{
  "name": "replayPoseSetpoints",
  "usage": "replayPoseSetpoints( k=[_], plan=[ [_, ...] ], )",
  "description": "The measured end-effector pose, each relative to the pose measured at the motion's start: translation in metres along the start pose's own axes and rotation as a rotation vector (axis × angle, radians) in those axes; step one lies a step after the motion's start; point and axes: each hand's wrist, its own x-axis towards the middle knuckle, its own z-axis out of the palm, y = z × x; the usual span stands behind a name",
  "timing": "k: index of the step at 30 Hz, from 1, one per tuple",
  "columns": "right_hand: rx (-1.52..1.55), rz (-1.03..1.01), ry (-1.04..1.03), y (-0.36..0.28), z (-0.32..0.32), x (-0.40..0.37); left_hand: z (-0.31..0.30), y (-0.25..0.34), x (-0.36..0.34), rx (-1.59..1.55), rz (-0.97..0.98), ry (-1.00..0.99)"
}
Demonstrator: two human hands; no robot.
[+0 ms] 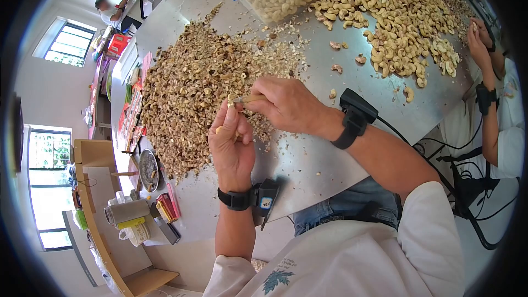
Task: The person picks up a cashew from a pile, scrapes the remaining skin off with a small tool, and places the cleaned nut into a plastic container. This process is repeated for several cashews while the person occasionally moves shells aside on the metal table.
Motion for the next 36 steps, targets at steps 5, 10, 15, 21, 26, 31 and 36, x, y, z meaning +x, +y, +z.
replayPoseSetpoints(
  k=[5, 10, 15, 21, 26, 31, 36],
  plan=[
    [-0.127, -0.049, 0.06, 0.0, 0.002, -0.001, 0.001, 0.0, 0.0, 0.001, 0.003, 0.025],
    [-0.164, -0.103, 0.125, -0.004, -0.005, 0.004, -0.003, -0.001, 0.002, 0.055, 0.004, 0.029],
    [-0.115, -0.098, -0.018, -0.001, -0.006, 0.0, -0.003, -0.004, 0.003, 0.089, 0.061, 0.037],
    [-0.125, -0.09, -0.039, 0.0, -0.007, 0.001, 0.002, 0.0, 0.001, 0.004, 0.048, 0.03],
    [-0.097, -0.074, -0.054, 0.002, -0.006, 0.0, -0.008, -0.002, 0.004, -0.03, 0.014, 0.013],
    [-0.057, -0.077, -0.089, 0.001, -0.01, 0.002, -0.01, -0.002, 0.005, -0.022, -0.016, 0.028],
    [-0.071, -0.07, -0.088, 0.003, -0.009, 0.002, -0.006, 0.001, 0.003, 0.008, -0.042, 0.016]
  ],
)
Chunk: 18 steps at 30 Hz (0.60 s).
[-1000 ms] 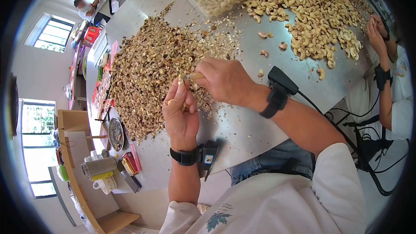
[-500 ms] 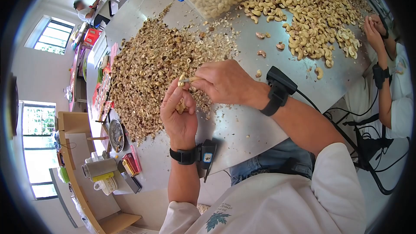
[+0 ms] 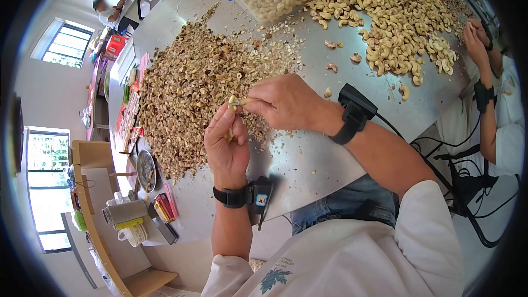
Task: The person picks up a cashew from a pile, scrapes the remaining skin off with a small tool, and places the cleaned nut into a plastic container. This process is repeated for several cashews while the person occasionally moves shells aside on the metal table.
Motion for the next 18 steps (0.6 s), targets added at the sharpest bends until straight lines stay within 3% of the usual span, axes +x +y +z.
replayPoseSetpoints(
  k=[8, 11, 14, 18],
  plan=[
    [0.037, 0.026, -0.112, 0.0, -0.0065, 0.001, -0.0007, -0.0008, -0.0013, 0.085, 0.057, 0.047],
    [0.003, -0.007, -0.096, 0.0007, -0.006, 0.0005, 0.0, -0.0009, -0.0024, 0.115, 0.098, 0.048],
    [-0.154, -0.067, 0.057, -0.0036, 0.0014, -0.0017, 0.0013, -0.0006, -0.0023, 0.131, 0.12, 0.077],
    [-0.032, -0.061, 0.045, -0.002, 0.0014, -0.001, 0.0023, -0.0014, -0.0028, 0.173, 0.173, 0.115]
  ],
)
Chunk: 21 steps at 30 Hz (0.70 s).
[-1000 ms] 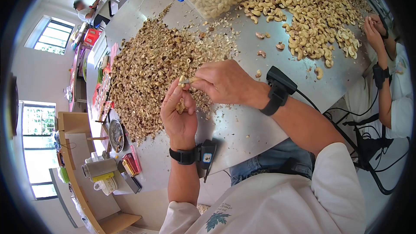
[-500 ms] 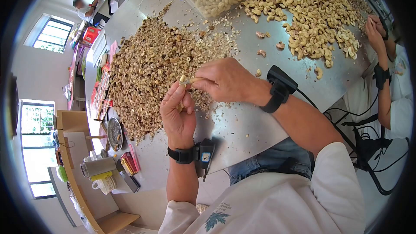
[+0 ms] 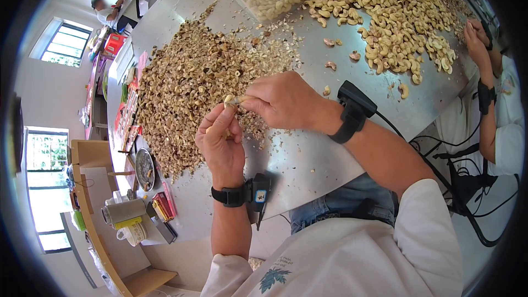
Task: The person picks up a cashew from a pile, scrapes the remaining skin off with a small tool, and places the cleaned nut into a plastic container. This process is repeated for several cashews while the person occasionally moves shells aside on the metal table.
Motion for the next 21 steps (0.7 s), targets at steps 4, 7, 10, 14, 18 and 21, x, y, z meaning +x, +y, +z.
replayPoseSetpoints(
  k=[4, 7, 10, 14, 18, 21],
  plan=[
    [0.055, 0.024, -0.095, 0.0, -0.005, 0.001, -0.002, -0.002, 0.001, 0.013, 0.03, -0.019],
    [0.046, 0.06, -0.096, -0.001, -0.003, 0.001, -0.001, -0.002, 0.0, -0.004, 0.034, -0.023],
    [-0.053, 0.045, -0.044, -0.002, 0.002, -0.001, -0.001, -0.001, 0.0, -0.013, 0.003, -0.011],
    [-0.197, 0.011, 0.029, -0.008, 0.008, -0.003, -0.002, -0.002, 0.001, -0.024, -0.012, 0.002],
    [-0.24, -0.002, 0.05, -0.01, 0.007, -0.003, 0.0, 0.001, 0.0, -0.012, -0.029, 0.019],
    [-0.248, 0.01, 0.144, -0.007, 0.003, -0.001, 0.001, -0.001, -0.001, 0.007, 0.004, 0.008]
  ],
)
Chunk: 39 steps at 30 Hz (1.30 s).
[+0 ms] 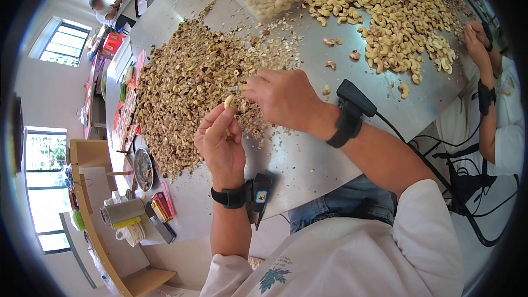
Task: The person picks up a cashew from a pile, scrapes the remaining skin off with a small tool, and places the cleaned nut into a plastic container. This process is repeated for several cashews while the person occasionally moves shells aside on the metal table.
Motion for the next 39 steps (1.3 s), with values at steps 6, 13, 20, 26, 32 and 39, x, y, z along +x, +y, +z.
replayPoseSetpoints(
  k=[6, 13, 20, 26, 32, 39],
  plan=[
    [0.514, 0.388, -0.121, -0.002, -0.005, 0.006, 0.003, -0.001, -0.002, 0.08, 0.112, -0.029],
    [1.094, 0.697, -0.372, -0.003, -0.014, 0.01, 0.003, -0.002, -0.005, 0.179, 0.134, -0.16],
    [1.144, 0.663, -0.303, -0.003, -0.012, 0.009, 0.0, -0.001, -0.001, -0.034, -0.061, -0.208],
    [1.05, 0.646, -0.246, -0.002, -0.007, 0.007, 0.005, -0.001, -0.004, -0.062, -0.061, -0.203],
    [1.06, 0.695, -0.296, -0.004, -0.008, 0.008, 0.005, -0.002, -0.005, 0.06, 0.049, -0.26],
    [1.09, 0.717, -0.381, -0.004, -0.013, 0.009, 0.006, -0.005, -0.006, 0.26, 0.194, -0.225]
  ],
)
